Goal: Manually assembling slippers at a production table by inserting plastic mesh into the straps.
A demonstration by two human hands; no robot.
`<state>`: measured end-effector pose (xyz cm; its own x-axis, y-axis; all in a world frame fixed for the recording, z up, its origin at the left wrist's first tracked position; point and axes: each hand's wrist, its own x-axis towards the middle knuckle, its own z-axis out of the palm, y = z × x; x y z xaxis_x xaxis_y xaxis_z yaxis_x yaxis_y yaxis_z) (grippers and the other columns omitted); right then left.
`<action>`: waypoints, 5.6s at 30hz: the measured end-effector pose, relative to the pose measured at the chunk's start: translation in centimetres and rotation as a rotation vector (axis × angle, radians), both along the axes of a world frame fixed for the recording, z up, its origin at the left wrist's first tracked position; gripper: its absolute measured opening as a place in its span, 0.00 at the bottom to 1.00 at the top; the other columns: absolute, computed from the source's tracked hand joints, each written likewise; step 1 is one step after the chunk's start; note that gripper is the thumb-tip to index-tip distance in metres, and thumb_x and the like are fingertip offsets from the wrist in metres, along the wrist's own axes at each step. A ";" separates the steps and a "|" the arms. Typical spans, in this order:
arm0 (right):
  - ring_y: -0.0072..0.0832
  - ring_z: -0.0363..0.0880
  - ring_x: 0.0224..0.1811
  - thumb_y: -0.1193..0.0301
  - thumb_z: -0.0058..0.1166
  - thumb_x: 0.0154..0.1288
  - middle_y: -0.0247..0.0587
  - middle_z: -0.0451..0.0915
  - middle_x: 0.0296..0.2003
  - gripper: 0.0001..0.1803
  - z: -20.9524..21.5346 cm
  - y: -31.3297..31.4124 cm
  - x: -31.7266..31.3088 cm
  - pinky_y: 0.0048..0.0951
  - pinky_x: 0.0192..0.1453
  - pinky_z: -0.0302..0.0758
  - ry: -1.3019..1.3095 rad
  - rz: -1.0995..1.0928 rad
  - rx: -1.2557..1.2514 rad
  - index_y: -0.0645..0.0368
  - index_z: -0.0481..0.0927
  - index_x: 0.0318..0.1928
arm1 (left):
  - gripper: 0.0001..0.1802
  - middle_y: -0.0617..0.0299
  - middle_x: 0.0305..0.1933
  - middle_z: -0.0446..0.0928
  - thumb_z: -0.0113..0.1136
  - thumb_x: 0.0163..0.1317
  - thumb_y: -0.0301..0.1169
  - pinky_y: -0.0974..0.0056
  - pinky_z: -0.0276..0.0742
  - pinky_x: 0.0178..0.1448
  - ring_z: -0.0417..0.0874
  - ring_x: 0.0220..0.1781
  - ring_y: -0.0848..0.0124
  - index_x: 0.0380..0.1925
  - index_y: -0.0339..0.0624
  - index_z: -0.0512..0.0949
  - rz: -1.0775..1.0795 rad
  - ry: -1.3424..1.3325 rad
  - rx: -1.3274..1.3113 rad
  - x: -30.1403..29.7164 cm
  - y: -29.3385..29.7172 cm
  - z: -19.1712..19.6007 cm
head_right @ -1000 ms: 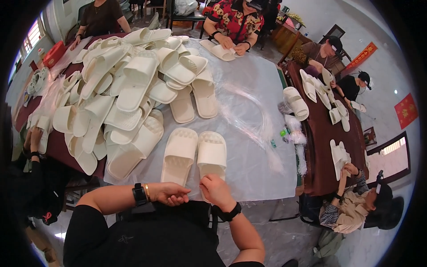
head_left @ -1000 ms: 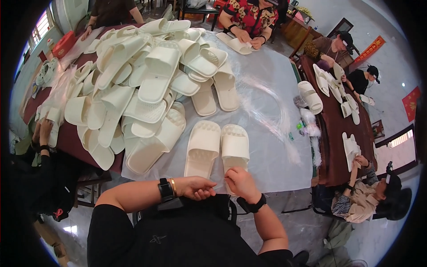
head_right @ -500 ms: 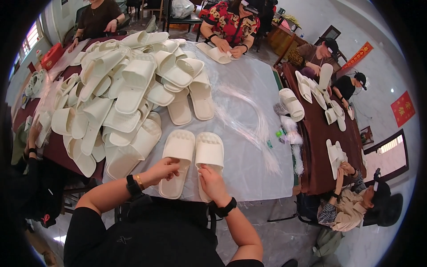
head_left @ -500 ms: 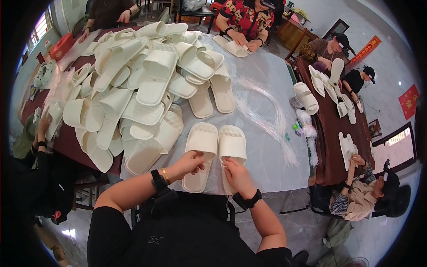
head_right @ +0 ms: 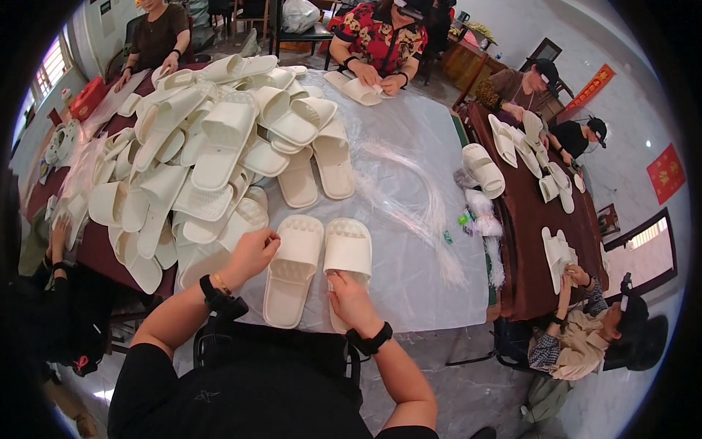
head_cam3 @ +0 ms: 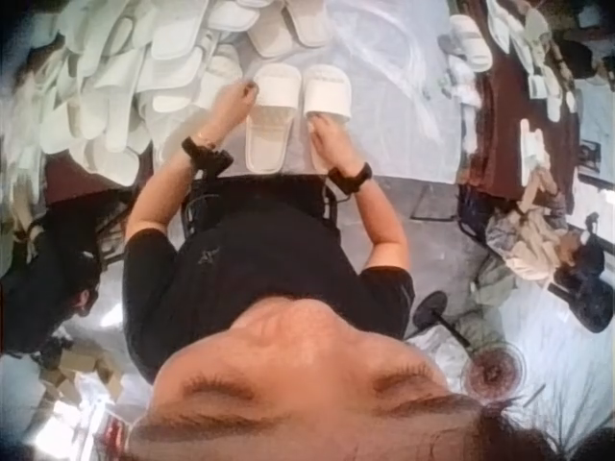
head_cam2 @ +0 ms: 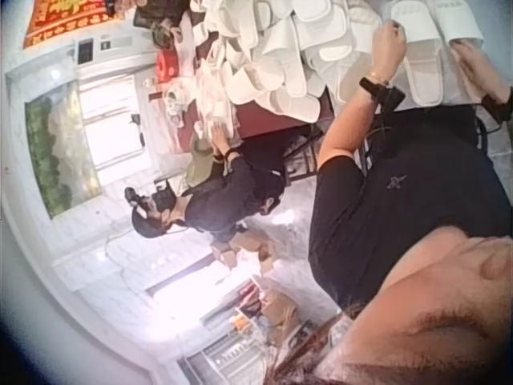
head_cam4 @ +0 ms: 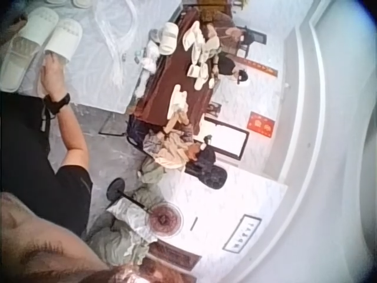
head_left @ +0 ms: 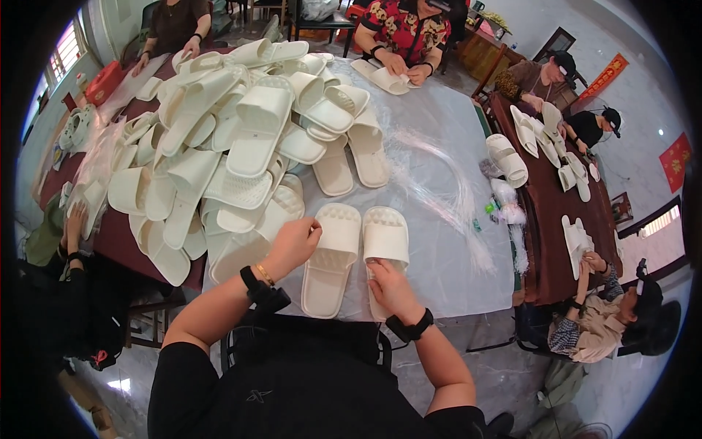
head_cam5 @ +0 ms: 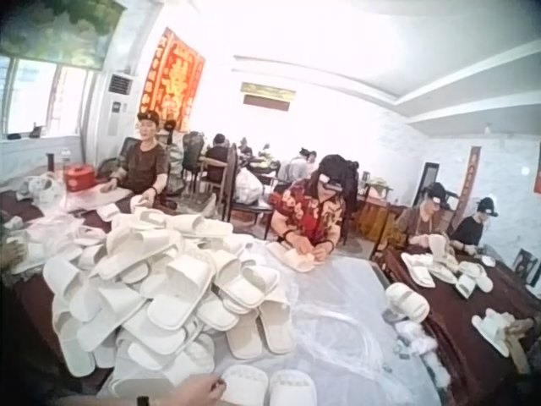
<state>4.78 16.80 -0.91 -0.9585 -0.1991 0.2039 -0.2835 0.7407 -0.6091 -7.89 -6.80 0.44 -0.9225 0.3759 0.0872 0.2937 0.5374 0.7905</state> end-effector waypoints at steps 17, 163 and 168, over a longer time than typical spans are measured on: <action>0.54 0.75 0.49 0.78 0.54 0.56 0.55 0.75 0.49 0.23 -0.2 -0.7 0.0 0.43 0.50 0.75 -0.062 -0.166 -0.004 0.65 0.72 0.55 | 0.19 0.53 0.22 0.78 0.52 0.68 0.42 0.62 0.75 0.27 0.79 0.21 0.69 0.45 0.35 0.77 -0.584 -1.010 0.026 9.0 6.4 0.2; 0.51 0.78 0.24 0.64 0.54 0.59 0.52 0.77 0.19 0.15 -1.5 -3.5 -1.2 0.47 0.29 0.73 -0.073 -0.285 0.225 0.61 0.79 0.22 | 0.31 0.43 0.39 0.82 0.55 0.58 0.55 0.54 0.76 0.45 0.83 0.40 0.50 0.37 0.32 0.83 -0.586 -0.253 -0.372 -4.6 5.5 -2.5; 0.52 0.78 0.24 0.64 0.53 0.59 0.53 0.78 0.20 0.15 -1.1 -3.8 -1.4 0.47 0.29 0.73 -0.098 -0.309 0.236 0.62 0.79 0.22 | 0.30 0.42 0.37 0.82 0.55 0.58 0.54 0.52 0.77 0.46 0.82 0.41 0.46 0.35 0.32 0.83 -0.474 -0.090 -0.427 -2.8 5.7 -1.8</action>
